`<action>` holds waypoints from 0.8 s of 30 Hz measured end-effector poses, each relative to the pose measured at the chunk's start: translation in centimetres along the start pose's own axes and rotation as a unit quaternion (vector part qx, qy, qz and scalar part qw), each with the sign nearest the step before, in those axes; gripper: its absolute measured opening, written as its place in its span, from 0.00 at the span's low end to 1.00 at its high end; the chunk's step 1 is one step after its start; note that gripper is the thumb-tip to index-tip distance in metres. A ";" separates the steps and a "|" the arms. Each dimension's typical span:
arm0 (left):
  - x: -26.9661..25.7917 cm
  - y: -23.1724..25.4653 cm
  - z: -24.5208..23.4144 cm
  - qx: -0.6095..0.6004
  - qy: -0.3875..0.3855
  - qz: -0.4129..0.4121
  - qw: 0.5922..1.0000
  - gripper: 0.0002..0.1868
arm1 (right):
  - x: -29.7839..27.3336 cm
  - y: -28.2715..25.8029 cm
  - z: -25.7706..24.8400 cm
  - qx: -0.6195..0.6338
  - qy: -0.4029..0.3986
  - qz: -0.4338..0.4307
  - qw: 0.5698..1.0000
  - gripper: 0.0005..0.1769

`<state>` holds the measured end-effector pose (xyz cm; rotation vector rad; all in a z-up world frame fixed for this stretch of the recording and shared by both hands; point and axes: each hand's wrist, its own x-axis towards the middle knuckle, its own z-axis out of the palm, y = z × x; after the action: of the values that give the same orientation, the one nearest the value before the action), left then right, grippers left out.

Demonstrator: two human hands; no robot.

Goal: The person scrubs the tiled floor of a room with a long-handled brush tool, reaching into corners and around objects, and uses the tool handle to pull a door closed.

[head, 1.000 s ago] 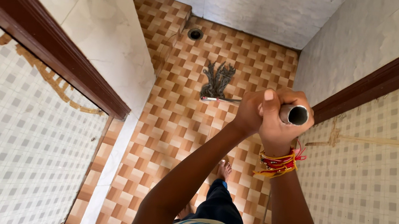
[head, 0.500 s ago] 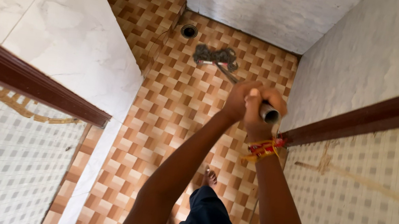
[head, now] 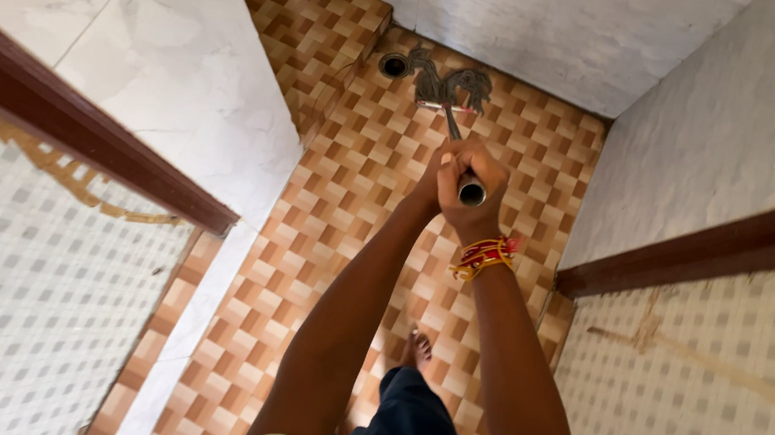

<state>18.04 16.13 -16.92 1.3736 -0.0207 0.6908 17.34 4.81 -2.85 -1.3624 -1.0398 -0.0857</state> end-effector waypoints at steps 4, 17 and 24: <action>-3.5 7.9 2.3 0.042 -0.040 -0.030 0.998 0.09 | -1.0 -9.0 -0.6 0.029 -0.001 0.008 1.000 0.15; -15.2 20.4 9.8 0.052 0.005 -0.027 0.998 0.13 | -8.9 -23.1 -1.5 -0.041 0.110 -0.001 0.993 0.19; -12.8 18.9 7.5 -0.050 -0.046 -0.024 0.997 0.15 | -7.8 -18.6 0.1 -0.026 0.106 -0.029 0.994 0.17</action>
<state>1.85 4.46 -3.60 1.3046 -0.0946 0.5787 1.65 -4.16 6.11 -1.3394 -0.9035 -0.2957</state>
